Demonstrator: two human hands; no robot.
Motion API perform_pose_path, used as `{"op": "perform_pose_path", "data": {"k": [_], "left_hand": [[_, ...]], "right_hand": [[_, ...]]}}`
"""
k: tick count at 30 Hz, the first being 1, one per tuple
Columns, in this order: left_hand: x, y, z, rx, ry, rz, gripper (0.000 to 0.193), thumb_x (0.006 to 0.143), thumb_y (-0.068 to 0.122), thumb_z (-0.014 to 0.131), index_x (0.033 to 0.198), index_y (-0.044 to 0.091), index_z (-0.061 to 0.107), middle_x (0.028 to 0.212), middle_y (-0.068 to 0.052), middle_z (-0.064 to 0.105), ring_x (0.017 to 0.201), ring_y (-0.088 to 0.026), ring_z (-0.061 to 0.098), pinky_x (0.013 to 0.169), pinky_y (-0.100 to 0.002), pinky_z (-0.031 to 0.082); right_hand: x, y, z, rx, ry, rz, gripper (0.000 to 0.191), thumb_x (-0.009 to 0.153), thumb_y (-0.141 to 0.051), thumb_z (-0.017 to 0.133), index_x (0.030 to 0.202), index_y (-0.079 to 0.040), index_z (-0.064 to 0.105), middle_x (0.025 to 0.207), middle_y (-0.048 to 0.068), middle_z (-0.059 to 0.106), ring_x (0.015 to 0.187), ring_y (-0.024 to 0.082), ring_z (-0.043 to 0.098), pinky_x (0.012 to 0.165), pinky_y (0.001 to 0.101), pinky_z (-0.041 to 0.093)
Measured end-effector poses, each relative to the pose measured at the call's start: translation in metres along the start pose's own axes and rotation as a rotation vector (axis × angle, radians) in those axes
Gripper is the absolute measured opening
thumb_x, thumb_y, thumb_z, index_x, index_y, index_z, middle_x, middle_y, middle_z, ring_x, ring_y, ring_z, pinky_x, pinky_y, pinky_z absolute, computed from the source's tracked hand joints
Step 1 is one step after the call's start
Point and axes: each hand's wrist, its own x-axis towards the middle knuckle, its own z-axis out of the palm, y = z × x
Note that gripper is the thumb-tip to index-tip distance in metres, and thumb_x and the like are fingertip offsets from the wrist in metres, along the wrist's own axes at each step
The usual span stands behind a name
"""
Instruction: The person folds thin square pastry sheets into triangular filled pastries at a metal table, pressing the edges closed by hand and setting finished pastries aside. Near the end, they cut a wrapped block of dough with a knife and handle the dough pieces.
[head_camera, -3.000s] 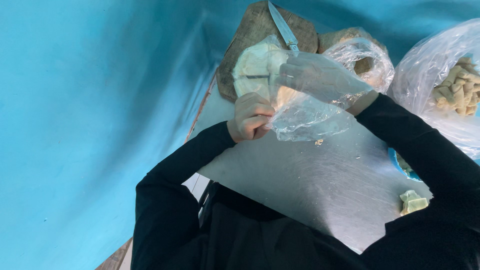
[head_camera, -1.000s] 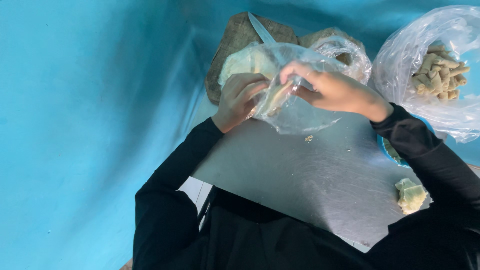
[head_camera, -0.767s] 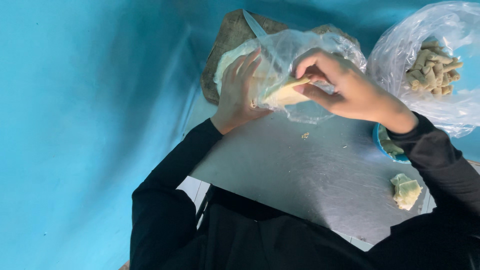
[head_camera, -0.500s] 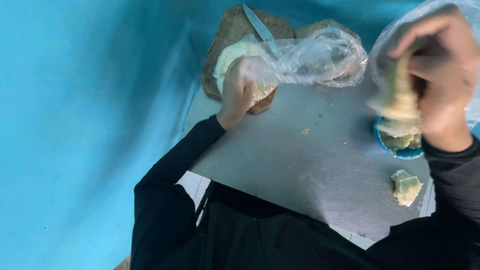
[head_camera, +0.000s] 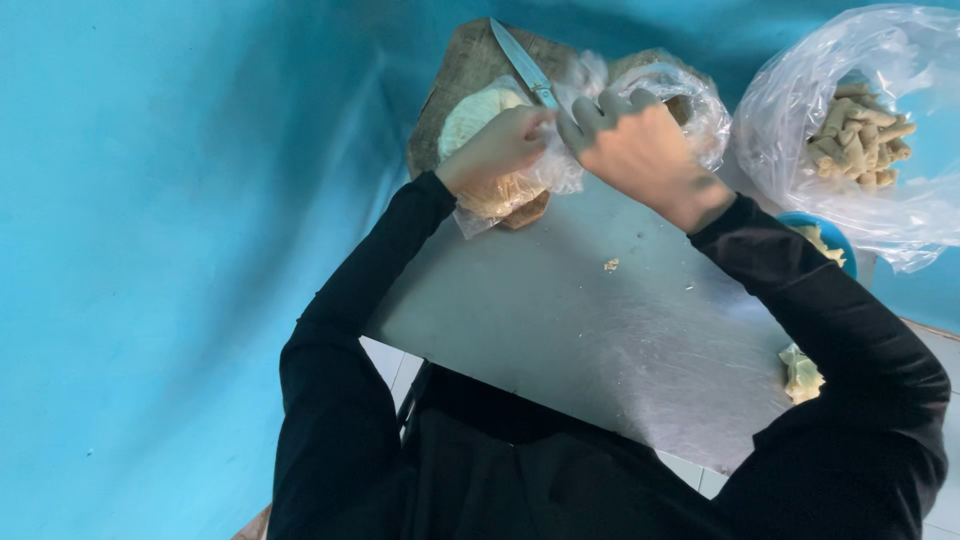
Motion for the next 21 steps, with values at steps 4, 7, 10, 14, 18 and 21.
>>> {"op": "perform_pose_path", "data": {"k": [4, 7, 10, 14, 18, 21], "left_hand": [[-0.016, 0.001, 0.005, -0.036, 0.305, -0.038, 0.044, 0.096, 0.017, 0.072, 0.134, 0.008, 0.051, 0.104, -0.006, 0.061, 0.088, -0.019, 0.058, 0.081, -0.034, 0.050], [-0.044, 0.012, 0.024, 0.411, 0.680, 0.092, 0.033, 0.104, 0.015, 0.066, 0.133, 0.009, 0.052, 0.122, -0.009, 0.058, 0.111, -0.025, 0.057, 0.102, -0.040, 0.046], [-0.070, 0.020, 0.045, 0.605, 0.642, 0.274, 0.055, 0.086, 0.026, 0.071, 0.132, 0.005, 0.048, 0.126, -0.016, 0.053, 0.119, -0.034, 0.050, 0.104, -0.047, 0.039], [-0.070, 0.010, 0.057, 0.822, 0.518, 0.179, 0.052, 0.089, 0.024, 0.068, 0.131, -0.004, 0.055, 0.131, -0.020, 0.056, 0.127, -0.037, 0.050, 0.109, -0.048, 0.039], [-0.041, -0.009, 0.036, 0.694, 0.506, 0.018, 0.028, 0.098, 0.025, 0.070, 0.111, 0.001, 0.070, 0.117, -0.014, 0.060, 0.119, -0.032, 0.052, 0.104, -0.048, 0.037], [-0.035, -0.013, 0.016, 0.504, 0.400, -0.034, 0.022, 0.098, 0.023, 0.066, 0.104, 0.004, 0.075, 0.110, -0.009, 0.061, 0.113, -0.030, 0.049, 0.102, -0.046, 0.031]], "right_hand": [[-0.003, -0.004, 0.036, 0.599, -0.233, 0.288, 0.031, 0.106, -0.034, 0.061, 0.096, -0.007, 0.072, 0.082, 0.010, 0.068, 0.070, 0.025, 0.066, 0.059, 0.0382, 0.050], [-0.002, -0.006, 0.062, 1.238, -0.382, 0.642, 0.058, 0.111, -0.039, 0.056, 0.078, 0.008, 0.062, 0.063, 0.016, 0.056, 0.053, 0.027, 0.052, 0.052, 0.0374, 0.047], [-0.004, -0.010, 0.070, 1.913, -0.384, 0.927, 0.043, 0.108, -0.032, 0.053, 0.087, 0.003, 0.065, 0.068, 0.005, 0.059, 0.055, 0.015, 0.055, 0.051, 0.0297, 0.047], [0.002, -0.017, 0.043, 2.115, -0.439, 0.890, 0.035, 0.105, -0.036, 0.046, 0.119, -0.009, 0.064, 0.067, -0.003, 0.061, 0.050, 0.007, 0.056, 0.043, 0.0277, 0.049], [0.010, -0.010, 0.006, 1.811, -0.427, 0.571, 0.052, 0.104, -0.040, 0.044, 0.149, -0.017, 0.053, 0.058, -0.003, 0.056, 0.041, 0.009, 0.051, 0.037, 0.0297, 0.047], [0.010, -0.012, -0.008, 0.929, -0.200, 0.166, 0.062, 0.102, -0.036, 0.057, 0.161, -0.022, 0.043, 0.054, 0.002, 0.057, 0.041, 0.015, 0.050, 0.042, 0.0301, 0.040]]}}
